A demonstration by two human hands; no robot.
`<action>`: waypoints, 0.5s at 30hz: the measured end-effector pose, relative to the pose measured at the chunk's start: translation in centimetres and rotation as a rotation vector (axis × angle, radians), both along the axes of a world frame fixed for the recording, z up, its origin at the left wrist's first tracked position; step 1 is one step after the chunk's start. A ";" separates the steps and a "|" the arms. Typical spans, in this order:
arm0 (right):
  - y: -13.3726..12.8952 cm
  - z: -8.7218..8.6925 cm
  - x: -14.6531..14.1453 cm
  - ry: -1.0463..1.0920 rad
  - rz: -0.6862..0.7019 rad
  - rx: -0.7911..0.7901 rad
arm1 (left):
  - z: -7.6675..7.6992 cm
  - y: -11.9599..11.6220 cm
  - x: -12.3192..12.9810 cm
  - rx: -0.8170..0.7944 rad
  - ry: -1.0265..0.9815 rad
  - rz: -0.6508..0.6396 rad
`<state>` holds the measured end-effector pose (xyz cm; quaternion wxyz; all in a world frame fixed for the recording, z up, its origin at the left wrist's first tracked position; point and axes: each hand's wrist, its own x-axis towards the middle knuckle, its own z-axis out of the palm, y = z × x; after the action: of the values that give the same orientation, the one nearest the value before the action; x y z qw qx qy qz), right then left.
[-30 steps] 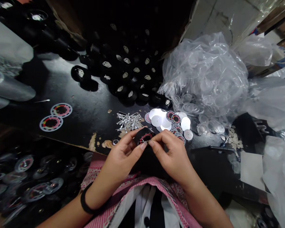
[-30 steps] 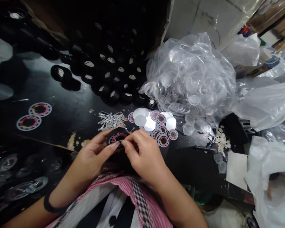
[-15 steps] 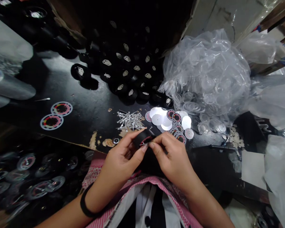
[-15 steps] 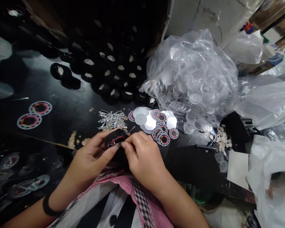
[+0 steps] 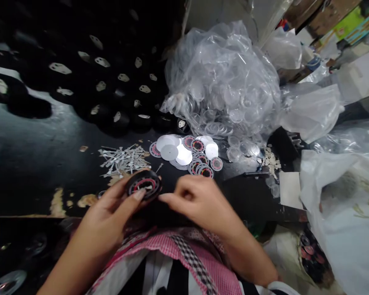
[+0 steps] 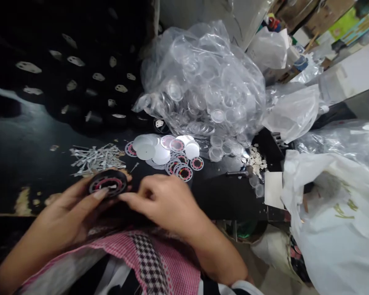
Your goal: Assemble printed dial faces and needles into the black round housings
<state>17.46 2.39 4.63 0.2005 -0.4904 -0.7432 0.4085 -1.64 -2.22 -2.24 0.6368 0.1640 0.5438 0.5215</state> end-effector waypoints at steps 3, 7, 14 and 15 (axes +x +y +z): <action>-0.5 0.7 6.2 -0.017 -0.611 0.373 | -0.3 0.5 0.2 -0.053 -0.126 0.049; 0.9 -2.3 13.5 0.077 -1.048 0.513 | -0.4 0.9 1.5 -0.181 -0.367 -0.039; 2.0 -4.5 8.6 0.721 -0.897 0.252 | -1.1 1.2 3.4 -0.293 -0.529 -0.159; 1.7 -4.0 6.7 0.794 -0.769 0.157 | -1.2 1.1 3.4 -0.283 -0.526 -0.156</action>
<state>24.11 4.08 0.59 0.6355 -0.5182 -0.4065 0.4028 1.74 -1.07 -3.41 0.8103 -0.0257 0.4131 0.4147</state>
